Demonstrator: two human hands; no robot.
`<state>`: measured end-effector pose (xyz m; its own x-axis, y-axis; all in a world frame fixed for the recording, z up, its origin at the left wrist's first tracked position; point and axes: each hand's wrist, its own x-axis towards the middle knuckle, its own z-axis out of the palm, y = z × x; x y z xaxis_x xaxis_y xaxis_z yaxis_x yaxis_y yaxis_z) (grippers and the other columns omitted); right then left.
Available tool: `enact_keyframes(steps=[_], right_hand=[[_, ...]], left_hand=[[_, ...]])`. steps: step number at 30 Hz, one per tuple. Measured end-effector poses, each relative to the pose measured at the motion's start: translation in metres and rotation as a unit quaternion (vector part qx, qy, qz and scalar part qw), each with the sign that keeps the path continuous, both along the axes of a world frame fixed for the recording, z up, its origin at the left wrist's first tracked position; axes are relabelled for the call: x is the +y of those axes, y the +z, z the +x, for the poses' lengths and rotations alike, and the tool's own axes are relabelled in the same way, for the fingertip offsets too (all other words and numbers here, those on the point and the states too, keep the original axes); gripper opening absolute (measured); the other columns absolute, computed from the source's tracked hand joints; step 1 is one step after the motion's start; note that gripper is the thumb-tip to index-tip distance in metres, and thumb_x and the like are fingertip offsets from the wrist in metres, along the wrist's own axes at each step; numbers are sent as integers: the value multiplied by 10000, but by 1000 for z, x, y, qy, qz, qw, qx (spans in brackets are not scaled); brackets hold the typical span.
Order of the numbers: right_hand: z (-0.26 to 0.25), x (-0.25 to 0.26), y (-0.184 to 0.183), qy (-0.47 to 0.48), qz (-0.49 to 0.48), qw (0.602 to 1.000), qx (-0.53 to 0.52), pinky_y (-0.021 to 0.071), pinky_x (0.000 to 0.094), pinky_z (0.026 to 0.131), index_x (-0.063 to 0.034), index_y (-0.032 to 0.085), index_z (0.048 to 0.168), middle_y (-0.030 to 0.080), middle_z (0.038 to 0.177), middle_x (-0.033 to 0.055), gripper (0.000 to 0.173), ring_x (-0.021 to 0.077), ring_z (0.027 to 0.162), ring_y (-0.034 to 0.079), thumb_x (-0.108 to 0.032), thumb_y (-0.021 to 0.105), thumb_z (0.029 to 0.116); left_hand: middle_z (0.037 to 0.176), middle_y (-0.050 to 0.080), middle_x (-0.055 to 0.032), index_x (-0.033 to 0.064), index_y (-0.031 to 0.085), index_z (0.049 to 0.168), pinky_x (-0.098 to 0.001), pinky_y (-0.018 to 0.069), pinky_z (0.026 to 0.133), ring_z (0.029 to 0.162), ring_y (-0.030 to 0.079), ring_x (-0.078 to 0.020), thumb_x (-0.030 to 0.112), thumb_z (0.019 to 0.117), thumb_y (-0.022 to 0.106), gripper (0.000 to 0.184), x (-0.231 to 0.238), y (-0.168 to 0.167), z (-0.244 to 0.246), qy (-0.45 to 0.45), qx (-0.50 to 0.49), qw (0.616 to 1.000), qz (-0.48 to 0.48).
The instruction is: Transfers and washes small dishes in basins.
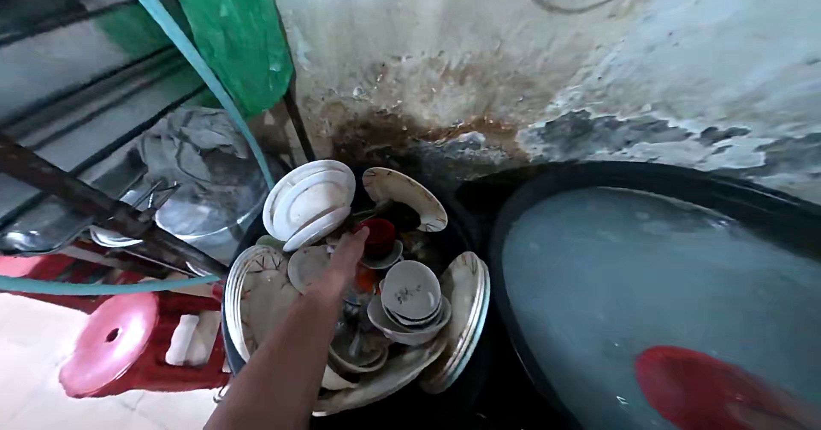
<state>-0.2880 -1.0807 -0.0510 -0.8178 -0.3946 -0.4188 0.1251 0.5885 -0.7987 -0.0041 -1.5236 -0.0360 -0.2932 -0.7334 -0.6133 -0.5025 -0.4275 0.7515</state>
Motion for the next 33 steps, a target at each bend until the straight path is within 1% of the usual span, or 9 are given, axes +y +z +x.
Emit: enact_keyframes(steps=[4, 10, 13, 16, 19, 23, 28, 31, 33], right_hand=[[9, -4, 15, 5, 3, 1000, 3, 523, 442, 1016, -23, 379, 1540, 481, 1482, 200, 634, 239, 1281, 560, -74, 560, 935], [-20, 58, -50, 82, -117, 989, 45, 571, 425, 962, -35, 417, 1515, 566, 1423, 126, 591, 185, 1242, 609, -176, 622, 979], [-6, 48, -28, 31, -99, 994, 38, 573, 411, 947, -12, 445, 1484, 578, 1389, 126, 597, 170, 1206, 619, -148, 637, 935], [-13, 53, -20, 88, -99, 990, 41, 573, 381, 963, 24, 394, 1510, 530, 1443, 183, 622, 176, 1259, 594, -142, 620, 955], [8, 22, 16, 32, -47, 998, 35, 527, 382, 1003, 40, 412, 1491, 516, 1433, 202, 586, 182, 1241, 574, -68, 569, 936], [18, 2, 35, -21, -28, 999, 11, 541, 385, 972, 12, 412, 1497, 537, 1402, 188, 553, 175, 1195, 599, -80, 558, 971], [17, -3, 37, 0, -38, 999, 23, 541, 362, 966, 32, 379, 1496, 518, 1404, 190, 565, 152, 1184, 597, -93, 530, 967], [15, -7, 36, 7, -58, 998, 28, 546, 347, 963, 39, 384, 1486, 531, 1381, 171, 558, 129, 1163, 605, -89, 534, 964], [16, -13, 40, 8, -60, 998, 23, 543, 352, 971, 46, 365, 1492, 517, 1394, 178, 565, 135, 1176, 598, -83, 528, 967]], left_hand=[[1332, 586, -249, 2, 567, 1355, -594, 516, 907, 1175, 590, -396, 257, 1047, 560, 399, -6, -22, -22, 32, -32, 999, -4], [1302, 577, -283, -41, 522, 1376, -573, 509, 915, 1152, 590, -400, 30, 992, 569, 394, -4, -24, -34, 24, -81, 996, -31], [1285, 600, -281, -41, 552, 1352, -575, 493, 956, 1171, 593, -400, 2, 978, 576, 377, 0, -19, -27, -7, -90, 992, -85], [1257, 630, -256, -26, 543, 1361, -541, 521, 964, 1147, 628, -360, -6, 979, 579, 385, -2, -28, -19, -11, -38, 989, -140], [1326, 608, -254, 6, 500, 1430, -562, 506, 1003, 1215, 605, -377, -7, 983, 576, 454, -7, -32, -11, 18, -12, 987, -160], [1358, 594, -213, 90, 458, 1481, -561, 527, 956, 1199, 611, -351, -27, 962, 575, 545, -10, -4, 2, 27, 9, 982, -185], [1387, 584, -189, 94, 436, 1502, -544, 518, 995, 1233, 602, -318, -33, 980, 557, 550, 4, 29, 11, -107, -5, 979, -171], [1330, 625, -167, 130, 504, 1468, -509, 553, 951, 1164, 643, -290, -32, 952, 589, 548, 25, 21, 9, -225, -21, 963, -148], [1381, 592, -187, 134, 471, 1505, -522, 521, 993, 1224, 609, -320, 9, 964, 602, 570, 32, 15, 2, -277, -70, 954, -94]])
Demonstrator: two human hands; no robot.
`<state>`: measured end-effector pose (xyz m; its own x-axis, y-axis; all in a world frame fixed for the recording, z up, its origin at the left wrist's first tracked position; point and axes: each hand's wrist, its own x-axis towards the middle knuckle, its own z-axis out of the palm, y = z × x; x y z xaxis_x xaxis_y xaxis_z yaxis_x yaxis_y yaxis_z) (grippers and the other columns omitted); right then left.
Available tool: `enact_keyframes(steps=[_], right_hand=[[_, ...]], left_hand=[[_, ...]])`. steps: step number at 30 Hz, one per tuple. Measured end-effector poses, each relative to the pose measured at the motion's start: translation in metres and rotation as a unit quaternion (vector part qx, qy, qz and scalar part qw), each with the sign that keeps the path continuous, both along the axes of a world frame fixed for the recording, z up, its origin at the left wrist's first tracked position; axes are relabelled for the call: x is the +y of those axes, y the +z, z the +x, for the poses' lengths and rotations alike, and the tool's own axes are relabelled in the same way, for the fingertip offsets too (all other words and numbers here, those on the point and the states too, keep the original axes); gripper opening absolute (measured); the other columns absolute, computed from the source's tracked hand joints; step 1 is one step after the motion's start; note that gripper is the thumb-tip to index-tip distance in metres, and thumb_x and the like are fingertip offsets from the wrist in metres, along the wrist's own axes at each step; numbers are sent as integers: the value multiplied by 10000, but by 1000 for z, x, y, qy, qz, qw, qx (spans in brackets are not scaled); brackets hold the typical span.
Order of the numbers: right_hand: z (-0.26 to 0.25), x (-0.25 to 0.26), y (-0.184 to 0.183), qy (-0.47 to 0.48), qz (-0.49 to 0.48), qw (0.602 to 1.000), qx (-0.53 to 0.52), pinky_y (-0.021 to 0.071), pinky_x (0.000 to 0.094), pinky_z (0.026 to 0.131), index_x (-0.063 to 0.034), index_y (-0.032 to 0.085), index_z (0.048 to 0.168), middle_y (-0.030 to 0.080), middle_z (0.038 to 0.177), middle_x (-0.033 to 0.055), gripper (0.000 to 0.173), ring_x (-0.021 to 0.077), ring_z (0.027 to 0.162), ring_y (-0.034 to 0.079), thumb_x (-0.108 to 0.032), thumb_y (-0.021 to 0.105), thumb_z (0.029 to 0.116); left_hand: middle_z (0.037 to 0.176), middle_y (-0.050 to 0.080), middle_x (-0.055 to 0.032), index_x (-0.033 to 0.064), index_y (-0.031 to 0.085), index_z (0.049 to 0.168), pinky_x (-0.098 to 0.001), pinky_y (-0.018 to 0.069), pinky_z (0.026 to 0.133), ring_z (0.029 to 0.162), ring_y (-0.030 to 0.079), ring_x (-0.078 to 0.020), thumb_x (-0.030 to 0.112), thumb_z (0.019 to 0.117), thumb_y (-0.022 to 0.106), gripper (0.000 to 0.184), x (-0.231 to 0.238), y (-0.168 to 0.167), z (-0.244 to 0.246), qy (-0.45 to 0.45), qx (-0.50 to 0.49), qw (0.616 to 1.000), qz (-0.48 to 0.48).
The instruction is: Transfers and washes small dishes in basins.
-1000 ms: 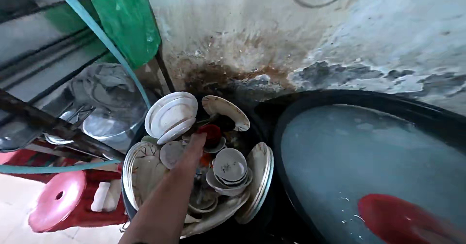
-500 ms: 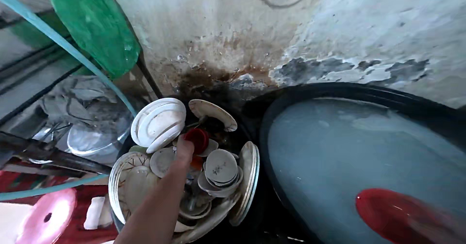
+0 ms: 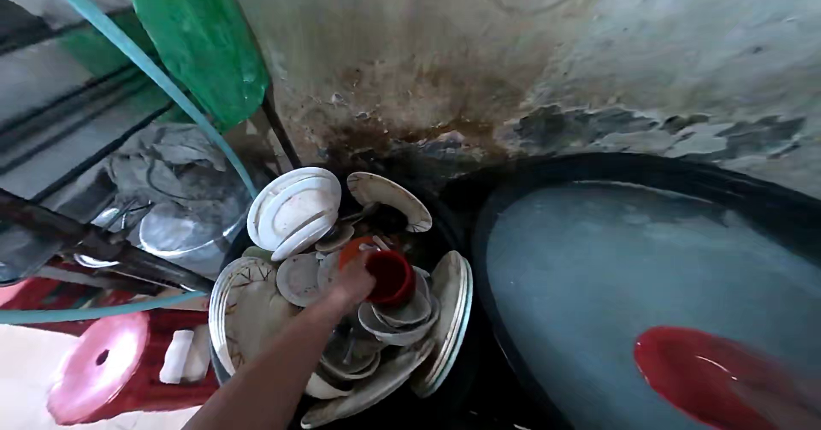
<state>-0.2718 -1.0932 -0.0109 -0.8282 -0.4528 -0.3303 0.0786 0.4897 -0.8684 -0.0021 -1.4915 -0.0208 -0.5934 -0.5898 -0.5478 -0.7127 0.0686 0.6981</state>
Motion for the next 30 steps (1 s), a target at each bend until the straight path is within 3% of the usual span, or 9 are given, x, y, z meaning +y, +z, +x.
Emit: enact_keyframes(steps=[2, 4, 8, 11, 14, 20, 22, 27, 30], right_hand=[[2, -4, 5, -7, 5, 1000, 5, 551, 350, 963, 38, 373, 1494, 532, 1386, 181, 551, 141, 1172, 612, -77, 527, 978], [13, -15, 21, -11, 16, 1000, 6, 540, 329, 967, 47, 364, 1493, 527, 1375, 181, 521, 125, 1158, 605, -53, 488, 998], [20, -19, 31, 3, 13, 1000, 9, 512, 347, 1009, 92, 357, 1487, 489, 1421, 225, 510, 157, 1208, 573, -34, 465, 1004], [13, -7, 20, 4, 2, 1000, 24, 522, 355, 997, 103, 371, 1477, 507, 1406, 243, 533, 176, 1197, 590, -58, 498, 985], [10, -2, 19, -2, -6, 999, 35, 520, 308, 994, 97, 385, 1468, 514, 1396, 213, 540, 132, 1190, 588, -76, 519, 975], [5, -2, 20, 6, -3, 999, 42, 515, 310, 999, 110, 408, 1453, 541, 1374, 219, 516, 130, 1185, 591, -62, 526, 981], [3, -2, 16, 11, -9, 999, 38, 516, 299, 1000, 95, 407, 1452, 544, 1366, 192, 512, 107, 1178, 593, -70, 520, 982], [-5, 4, 7, 18, -17, 998, 50, 526, 295, 980, 102, 421, 1434, 556, 1346, 185, 519, 105, 1156, 604, -84, 538, 964], [-5, 5, 9, 14, -14, 999, 48, 530, 303, 973, 113, 413, 1442, 562, 1342, 207, 519, 120, 1157, 607, -53, 533, 966]], left_hand=[[1407, 579, -189, 95, 485, 1489, -509, 463, 1074, 1287, 571, -314, 104, 1004, 618, 502, 3, -2, -5, -35, -42, 999, -2], [1396, 587, -187, 79, 501, 1474, -502, 454, 1085, 1292, 569, -306, 143, 1003, 631, 494, 4, -4, -6, -30, -46, 998, -3], [1520, 475, -189, 142, 316, 1597, -526, 429, 1100, 1376, 489, -329, 229, 1027, 615, 650, 9, -3, -5, 42, -86, 993, 68], [1467, 511, -206, 106, 421, 1535, -527, 450, 1071, 1337, 514, -335, 262, 1043, 588, 542, 15, -5, -4, 100, -83, 986, 102], [1447, 528, -203, 93, 459, 1506, -524, 451, 1063, 1319, 528, -325, 343, 1053, 572, 530, 16, -2, -4, 84, -118, 983, 110], [1418, 532, -209, 193, 387, 1546, -619, 522, 910, 1251, 564, -388, 273, 1047, 566, 536, 21, -10, -4, 149, -85, 965, 197], [1385, 552, -209, 209, 372, 1544, -586, 543, 864, 1196, 596, -382, 283, 1046, 569, 540, 27, -15, -4, 179, -56, 960, 209], [1450, 517, -191, 164, 385, 1546, -572, 500, 970, 1284, 542, -352, 283, 1033, 596, 568, 41, -11, 2, 207, -30, 960, 185], [1448, 521, -194, 157, 443, 1516, -570, 505, 948, 1273, 548, -362, 438, 1073, 494, 527, 44, -8, 12, 237, -42, 951, 193]])
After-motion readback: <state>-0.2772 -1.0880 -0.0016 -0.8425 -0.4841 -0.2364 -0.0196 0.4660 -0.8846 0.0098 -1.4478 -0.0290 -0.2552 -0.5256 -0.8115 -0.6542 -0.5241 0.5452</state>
